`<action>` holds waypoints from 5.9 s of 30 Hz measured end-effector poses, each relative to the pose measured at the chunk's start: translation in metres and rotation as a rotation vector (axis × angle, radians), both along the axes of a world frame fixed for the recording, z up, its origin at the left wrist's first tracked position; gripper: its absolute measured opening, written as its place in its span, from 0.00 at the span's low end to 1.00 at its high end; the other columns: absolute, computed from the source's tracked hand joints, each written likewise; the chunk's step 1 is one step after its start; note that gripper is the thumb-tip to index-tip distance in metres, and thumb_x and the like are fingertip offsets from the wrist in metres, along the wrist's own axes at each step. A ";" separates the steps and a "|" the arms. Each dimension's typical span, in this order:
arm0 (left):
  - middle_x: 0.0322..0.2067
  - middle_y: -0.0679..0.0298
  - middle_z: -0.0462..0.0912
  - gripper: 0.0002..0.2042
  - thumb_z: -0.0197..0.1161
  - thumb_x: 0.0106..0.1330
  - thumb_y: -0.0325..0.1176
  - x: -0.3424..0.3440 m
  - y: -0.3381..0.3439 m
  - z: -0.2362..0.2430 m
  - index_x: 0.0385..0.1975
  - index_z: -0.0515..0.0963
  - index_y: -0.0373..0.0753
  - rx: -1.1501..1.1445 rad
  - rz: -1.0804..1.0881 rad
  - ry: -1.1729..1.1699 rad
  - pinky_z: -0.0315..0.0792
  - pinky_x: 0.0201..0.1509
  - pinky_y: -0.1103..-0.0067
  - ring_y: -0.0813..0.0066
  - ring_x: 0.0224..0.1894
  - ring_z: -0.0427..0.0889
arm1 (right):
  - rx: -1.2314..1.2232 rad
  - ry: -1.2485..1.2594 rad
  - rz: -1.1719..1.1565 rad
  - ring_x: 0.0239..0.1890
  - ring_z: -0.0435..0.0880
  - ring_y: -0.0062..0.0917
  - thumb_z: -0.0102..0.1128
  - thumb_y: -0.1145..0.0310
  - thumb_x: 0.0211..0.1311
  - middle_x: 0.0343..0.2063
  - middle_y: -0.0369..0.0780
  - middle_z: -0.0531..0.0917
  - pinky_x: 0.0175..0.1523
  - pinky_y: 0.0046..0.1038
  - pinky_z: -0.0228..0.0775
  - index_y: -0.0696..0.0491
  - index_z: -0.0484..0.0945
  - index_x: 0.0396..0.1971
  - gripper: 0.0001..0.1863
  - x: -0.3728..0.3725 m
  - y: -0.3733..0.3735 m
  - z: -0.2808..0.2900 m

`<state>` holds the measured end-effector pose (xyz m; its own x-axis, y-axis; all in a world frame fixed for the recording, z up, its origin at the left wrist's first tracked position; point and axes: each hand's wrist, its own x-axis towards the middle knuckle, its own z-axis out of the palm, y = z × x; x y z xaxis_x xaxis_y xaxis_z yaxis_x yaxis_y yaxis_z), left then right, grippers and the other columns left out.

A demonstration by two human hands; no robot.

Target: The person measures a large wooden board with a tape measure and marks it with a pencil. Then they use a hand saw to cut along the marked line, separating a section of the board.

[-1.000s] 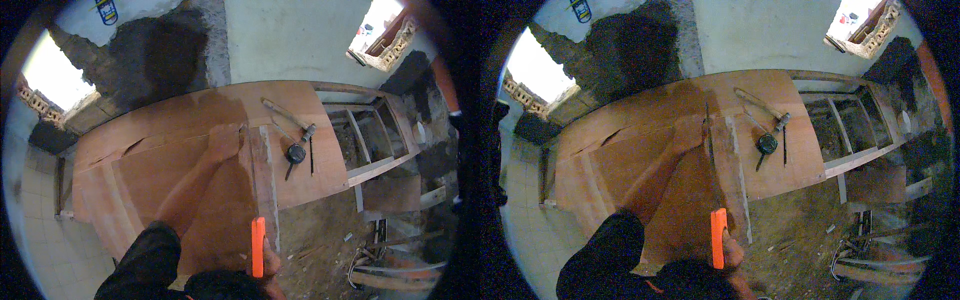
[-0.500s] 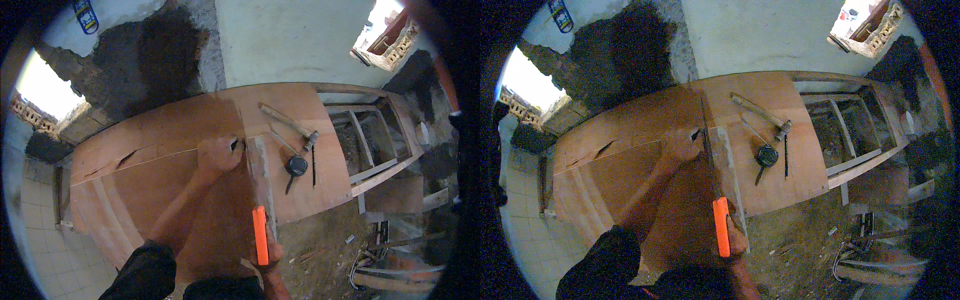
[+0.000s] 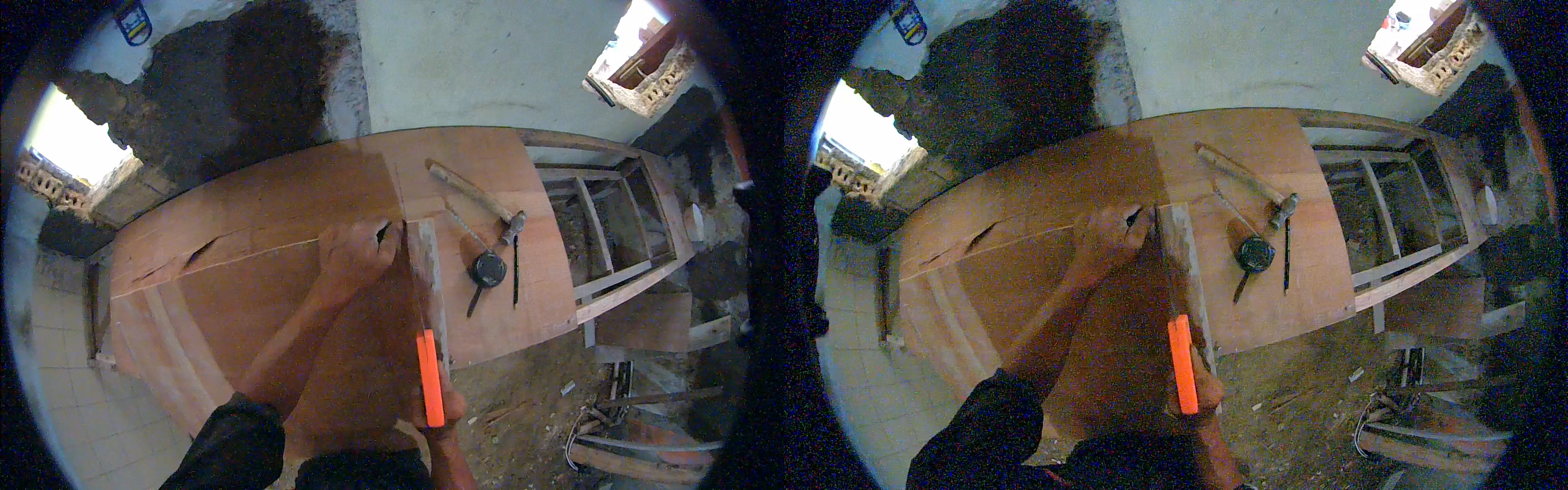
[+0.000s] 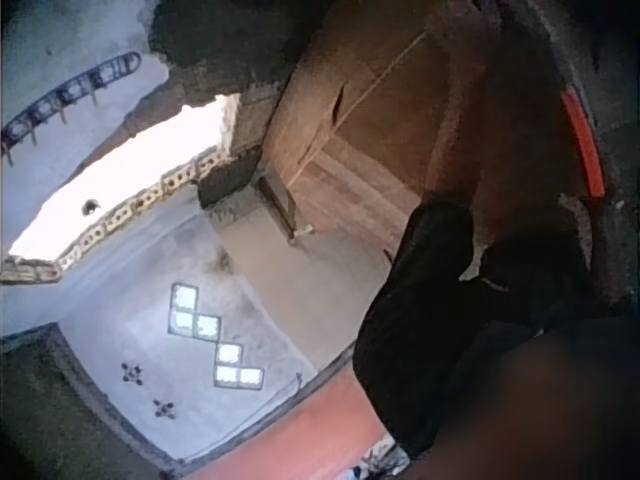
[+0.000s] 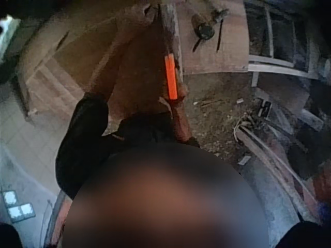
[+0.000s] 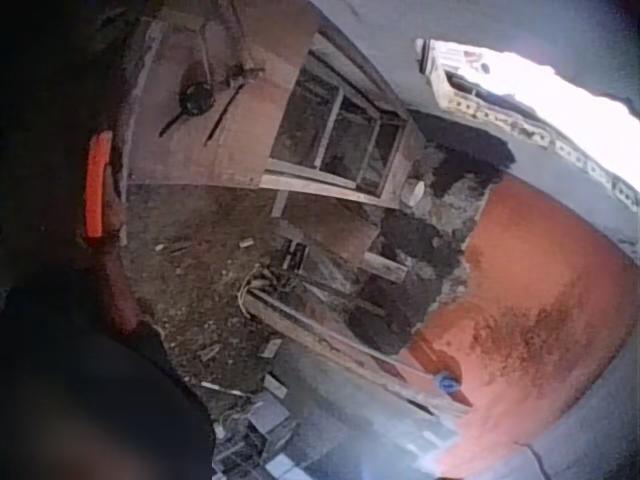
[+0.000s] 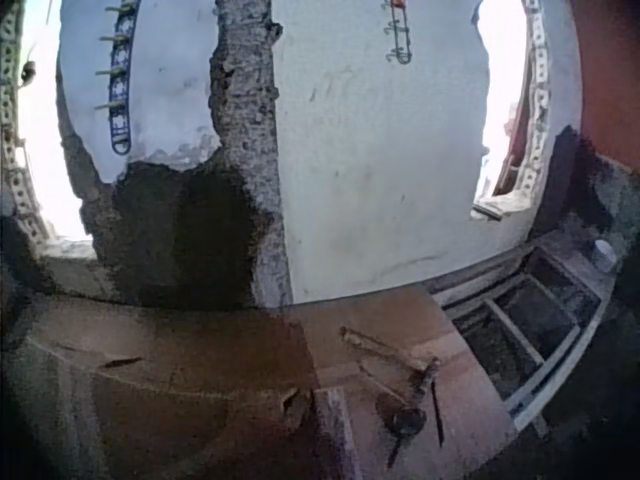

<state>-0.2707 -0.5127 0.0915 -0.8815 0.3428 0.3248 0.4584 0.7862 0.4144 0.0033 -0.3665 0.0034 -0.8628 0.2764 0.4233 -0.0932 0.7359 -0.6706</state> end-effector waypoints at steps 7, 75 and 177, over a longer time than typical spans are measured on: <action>0.28 0.52 0.86 0.14 0.64 0.64 0.47 -0.003 0.001 -0.008 0.29 0.85 0.42 0.010 0.115 -0.035 0.77 0.32 0.57 0.48 0.31 0.85 | -0.851 -0.314 -0.183 0.24 0.86 0.28 0.67 0.63 0.60 0.30 0.40 0.88 0.28 0.31 0.78 0.53 0.77 0.63 0.30 0.000 -0.008 -0.013; 0.40 0.50 0.87 0.19 0.59 0.65 0.51 0.001 0.017 -0.036 0.37 0.86 0.41 -0.021 0.134 -0.142 0.76 0.48 0.54 0.46 0.43 0.85 | -0.591 -0.340 -0.137 0.21 0.69 0.17 0.67 0.68 0.59 0.19 0.31 0.73 0.27 0.26 0.63 0.57 0.77 0.29 0.09 -0.055 -0.019 0.089; 0.41 0.47 0.87 0.18 0.55 0.66 0.48 -0.034 0.024 -0.096 0.38 0.87 0.42 -0.066 0.174 -0.278 0.77 0.50 0.54 0.47 0.45 0.86 | -0.395 -0.543 -0.089 0.21 0.76 0.16 0.59 0.74 0.53 0.19 0.32 0.74 0.26 0.25 0.68 0.59 0.79 0.35 0.09 -0.011 -0.016 0.081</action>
